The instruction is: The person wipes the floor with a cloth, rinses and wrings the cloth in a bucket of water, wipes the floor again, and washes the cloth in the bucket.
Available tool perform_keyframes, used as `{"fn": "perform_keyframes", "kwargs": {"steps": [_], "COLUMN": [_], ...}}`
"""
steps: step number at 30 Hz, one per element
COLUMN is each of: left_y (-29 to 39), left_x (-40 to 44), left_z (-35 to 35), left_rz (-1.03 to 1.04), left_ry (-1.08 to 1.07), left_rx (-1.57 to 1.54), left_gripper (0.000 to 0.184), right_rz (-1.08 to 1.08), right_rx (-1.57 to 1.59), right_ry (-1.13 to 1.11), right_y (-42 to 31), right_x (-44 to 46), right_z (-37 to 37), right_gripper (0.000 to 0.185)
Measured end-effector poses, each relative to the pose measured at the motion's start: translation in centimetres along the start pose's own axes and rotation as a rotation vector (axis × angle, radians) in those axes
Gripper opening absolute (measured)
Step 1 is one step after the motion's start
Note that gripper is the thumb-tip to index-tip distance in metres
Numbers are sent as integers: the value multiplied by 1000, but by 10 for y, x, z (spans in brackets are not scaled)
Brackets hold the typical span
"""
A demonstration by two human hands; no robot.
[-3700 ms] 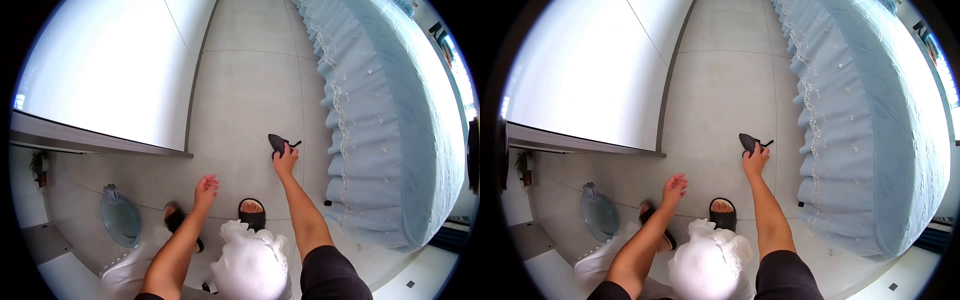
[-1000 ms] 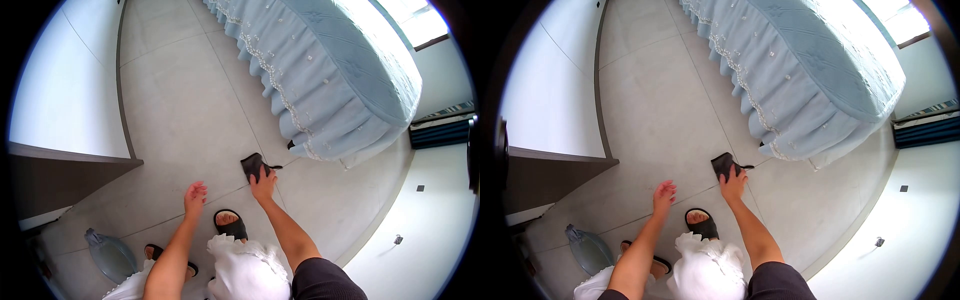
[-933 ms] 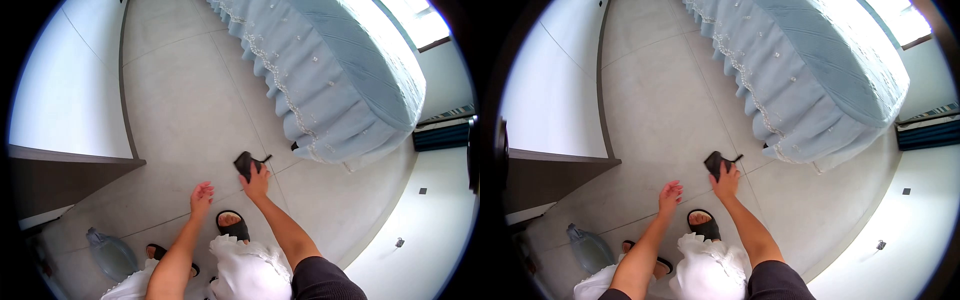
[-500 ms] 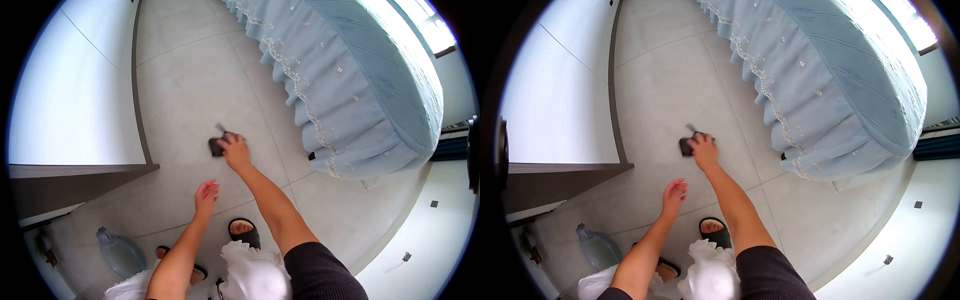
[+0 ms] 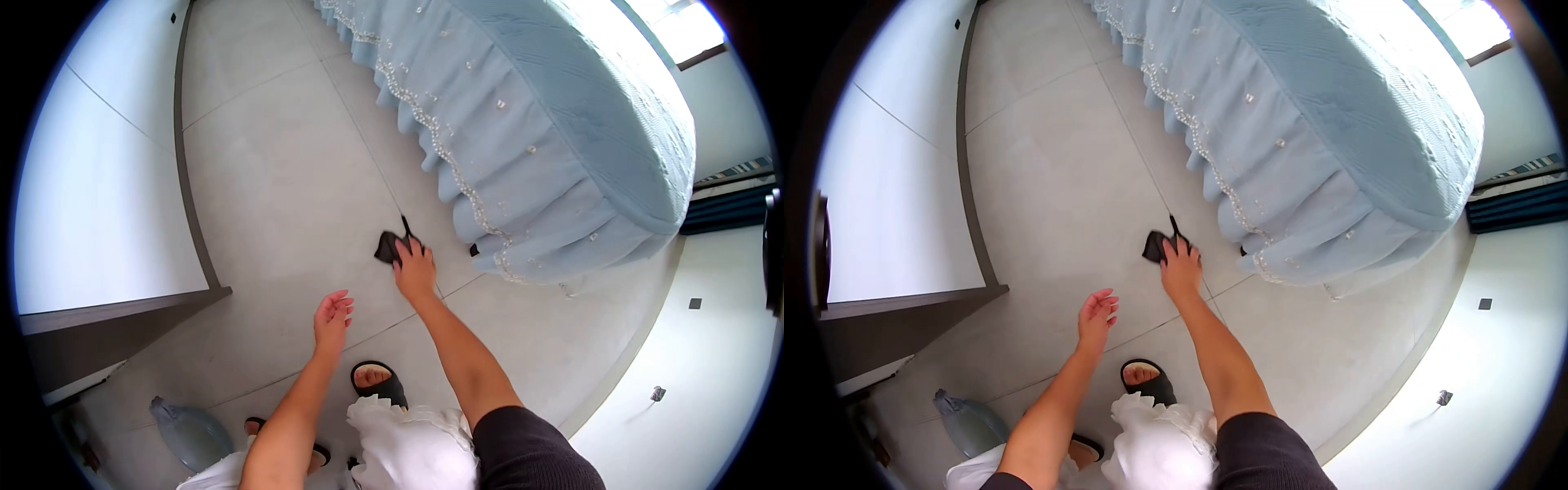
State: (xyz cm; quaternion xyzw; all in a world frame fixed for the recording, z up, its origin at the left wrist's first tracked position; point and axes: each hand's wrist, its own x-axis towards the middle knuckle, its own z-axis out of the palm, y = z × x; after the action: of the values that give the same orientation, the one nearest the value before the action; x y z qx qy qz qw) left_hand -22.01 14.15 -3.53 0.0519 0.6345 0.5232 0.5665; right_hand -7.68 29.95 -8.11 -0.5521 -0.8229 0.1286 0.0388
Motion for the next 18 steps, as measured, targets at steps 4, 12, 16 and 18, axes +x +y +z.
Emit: {"fn": "perform_keyframes", "kwargs": {"steps": [4,12,16,18], "left_y": [8,11,0,-7], "left_x": [2,-12,-19,-21], "left_z": [20,22,19,23], "left_rz": [4,-6,-19,-42], "left_ry": [-34,-2,25,20], "left_rx": [-8,-15,-36,-24], "left_gripper": [23,23,24,23], "right_rz": [-122,152,254,171], "right_rx": [-54,-43,-30,-7], "right_ry": [-79,71,-36,-4], "right_y": [26,112,96,67], "right_x": [-8,-12,-105,-124], "right_z": [-6,4,-6,11], "right_gripper": [52,50,49,50]}}
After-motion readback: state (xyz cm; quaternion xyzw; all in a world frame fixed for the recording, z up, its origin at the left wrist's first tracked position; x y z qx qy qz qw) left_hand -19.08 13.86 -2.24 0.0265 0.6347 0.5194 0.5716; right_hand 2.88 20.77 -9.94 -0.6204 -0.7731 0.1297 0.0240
